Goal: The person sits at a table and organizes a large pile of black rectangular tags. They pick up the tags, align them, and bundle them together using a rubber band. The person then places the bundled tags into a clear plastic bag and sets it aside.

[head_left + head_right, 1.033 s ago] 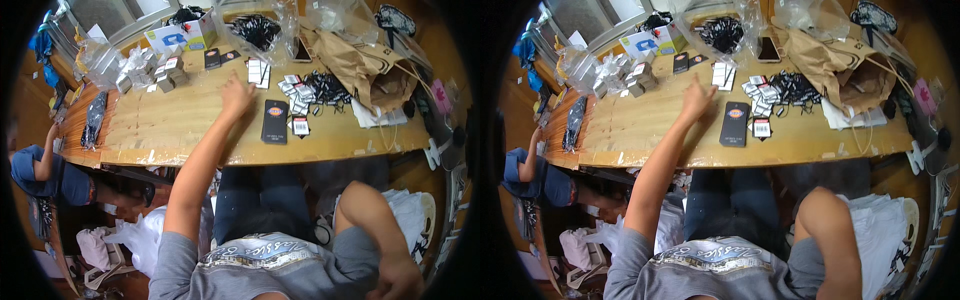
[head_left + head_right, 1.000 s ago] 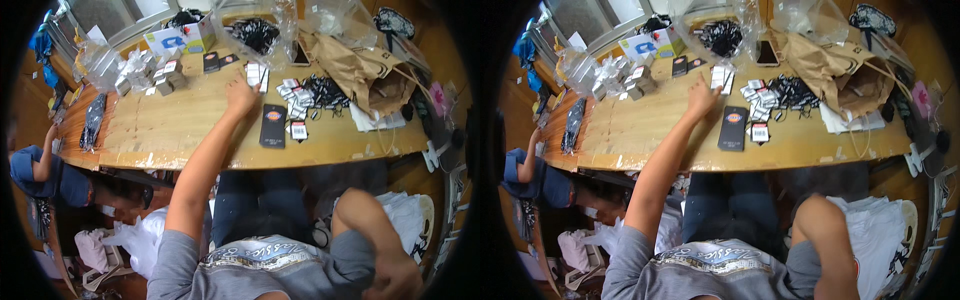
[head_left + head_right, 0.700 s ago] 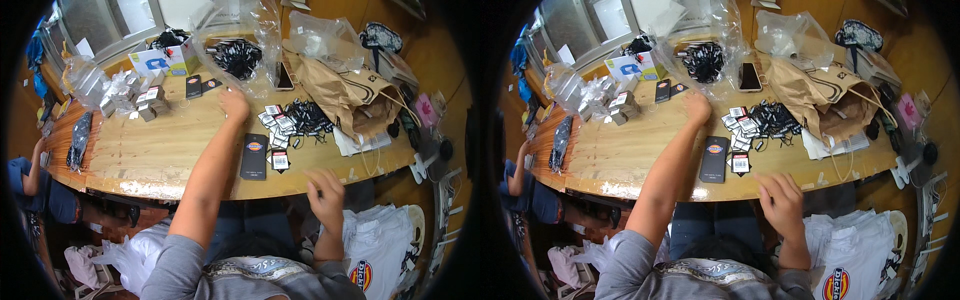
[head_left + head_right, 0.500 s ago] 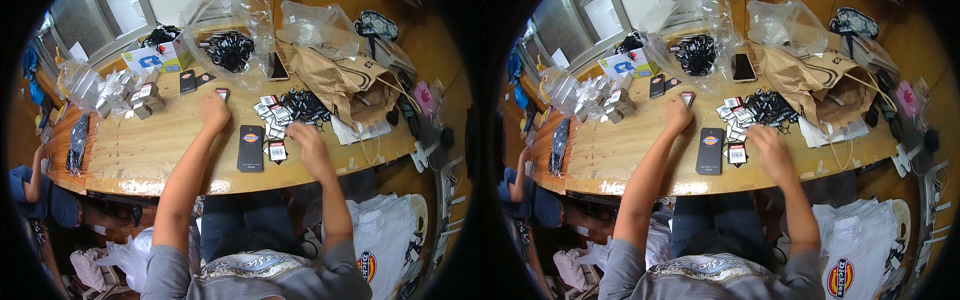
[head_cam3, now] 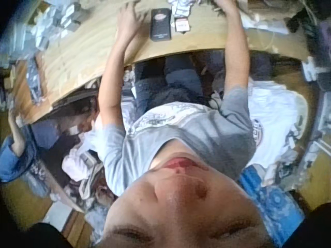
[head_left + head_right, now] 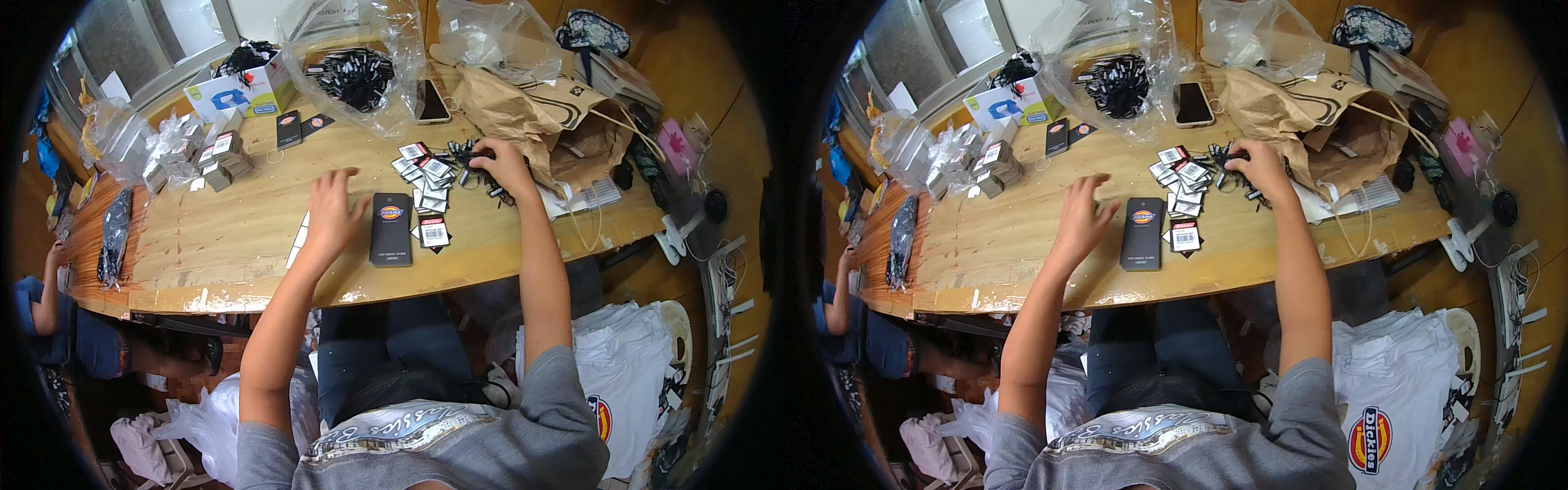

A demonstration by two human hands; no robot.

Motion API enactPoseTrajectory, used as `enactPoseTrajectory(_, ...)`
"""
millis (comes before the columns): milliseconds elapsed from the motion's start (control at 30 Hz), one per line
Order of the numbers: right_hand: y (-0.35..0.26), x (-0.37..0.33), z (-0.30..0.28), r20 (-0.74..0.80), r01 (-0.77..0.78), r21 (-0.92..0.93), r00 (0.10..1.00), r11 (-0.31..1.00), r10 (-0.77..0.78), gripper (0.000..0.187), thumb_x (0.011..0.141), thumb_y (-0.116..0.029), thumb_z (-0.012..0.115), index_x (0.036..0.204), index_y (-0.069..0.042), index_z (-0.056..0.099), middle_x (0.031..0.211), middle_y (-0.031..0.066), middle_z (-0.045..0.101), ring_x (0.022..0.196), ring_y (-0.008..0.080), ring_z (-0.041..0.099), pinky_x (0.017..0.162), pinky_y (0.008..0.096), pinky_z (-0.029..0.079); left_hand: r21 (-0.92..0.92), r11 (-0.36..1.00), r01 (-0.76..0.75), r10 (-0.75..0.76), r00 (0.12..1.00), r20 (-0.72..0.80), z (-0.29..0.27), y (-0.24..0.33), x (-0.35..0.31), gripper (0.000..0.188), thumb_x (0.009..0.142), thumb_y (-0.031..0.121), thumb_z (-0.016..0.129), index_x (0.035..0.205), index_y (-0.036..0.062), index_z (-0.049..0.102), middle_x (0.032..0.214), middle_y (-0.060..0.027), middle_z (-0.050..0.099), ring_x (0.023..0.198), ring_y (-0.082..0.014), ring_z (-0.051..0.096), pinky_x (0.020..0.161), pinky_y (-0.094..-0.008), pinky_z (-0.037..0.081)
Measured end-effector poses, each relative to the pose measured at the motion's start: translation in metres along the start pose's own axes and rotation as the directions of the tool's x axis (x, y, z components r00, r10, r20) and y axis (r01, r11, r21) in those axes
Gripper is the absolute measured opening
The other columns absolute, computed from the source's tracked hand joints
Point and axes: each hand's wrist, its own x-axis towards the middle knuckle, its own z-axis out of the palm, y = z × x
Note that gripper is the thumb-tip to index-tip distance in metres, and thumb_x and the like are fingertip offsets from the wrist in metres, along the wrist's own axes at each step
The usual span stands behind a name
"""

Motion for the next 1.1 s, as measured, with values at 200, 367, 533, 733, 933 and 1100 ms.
enactPoseTrajectory(200,-0.008,-0.009,-0.008,-0.309,-0.112,-0.514,0.949,0.850,-0.063,0.016,0.068,-0.007,0.053,0.083,-0.002,0.051,0.078,0.0142,0.056,0.073,0.0304,0.055,0.061,0.0364,0.043,0.006,0.998,0.061,-0.061,0.992,0.110,0.076,0.039,0.055,0.048,0.074,0.032,0.051,0.110,0.0022,0.039,0.104,-0.0172,0.046,0.101,-0.0323,0.039,0.085,-0.0381,0.032)
enactPoseTrajectory(367,-0.016,-0.015,0.004,-0.173,-0.110,-0.664,0.985,0.739,-0.009,0.018,0.073,-0.004,0.040,0.086,-0.005,0.053,0.088,0.0138,0.050,0.076,0.0292,0.055,0.062,0.0374,0.045,0.153,0.987,-0.039,-0.005,0.960,0.280,0.108,0.048,0.064,0.052,0.080,0.045,0.031,0.118,0.0080,0.034,0.125,-0.0135,0.028,0.117,-0.0318,0.021,0.091,-0.0515,0.017)
enactPoseTrajectory(533,-0.010,-0.015,0.003,-0.179,-0.099,-0.605,0.984,0.790,-0.013,0.021,0.073,-0.005,0.041,0.090,-0.006,0.054,0.089,0.0133,0.050,0.081,0.0291,0.052,0.066,0.0371,0.044,0.188,0.978,-0.093,0.019,0.932,0.362,0.080,0.027,0.039,0.049,0.081,0.044,0.030,0.118,0.0133,0.035,0.127,-0.0088,0.026,0.119,-0.0290,0.019,0.092,-0.0519,0.016)
enactPoseTrajectory(733,-0.028,-0.018,0.019,-0.065,0.145,-0.691,0.963,0.709,-0.260,0.025,0.072,-0.006,0.045,0.095,-0.009,0.054,0.100,0.0120,0.046,0.100,0.0269,0.041,0.080,0.0408,0.032,-0.073,0.997,0.031,-0.004,0.936,0.351,0.045,0.009,0.030,0.051,0.080,0.043,0.036,0.119,0.0101,0.034,0.126,-0.0127,0.028,0.119,-0.0291,0.021,0.093,-0.0488,0.016)
enactPoseTrajectory(933,-0.029,-0.011,0.045,0.186,0.271,-0.578,0.962,0.770,-0.199,0.018,0.070,-0.010,0.047,0.085,-0.006,0.056,0.096,0.0103,0.049,0.094,0.0234,0.044,0.079,0.0433,0.031,-0.270,0.963,0.000,0.106,0.920,0.377,-0.018,-0.031,0.026,0.063,0.067,0.039,0.058,0.118,0.0098,0.035,0.122,-0.0112,0.034,0.119,-0.0277,0.020,0.093,-0.0514,0.014)
enactPoseTrajectory(1100,-0.035,-0.009,0.021,-0.211,0.063,-0.653,0.942,0.755,-0.261,0.021,0.067,0.002,0.044,0.083,-0.003,0.056,0.088,0.0114,0.052,0.088,0.0231,0.048,0.076,0.0369,0.036,0.159,0.982,-0.097,-0.020,0.792,0.610,-0.051,-0.033,-0.023,0.085,0.045,0.046,0.070,0.116,0.0140,0.037,0.127,-0.0071,0.026,0.121,-0.0291,0.013,0.092,-0.0555,0.011)
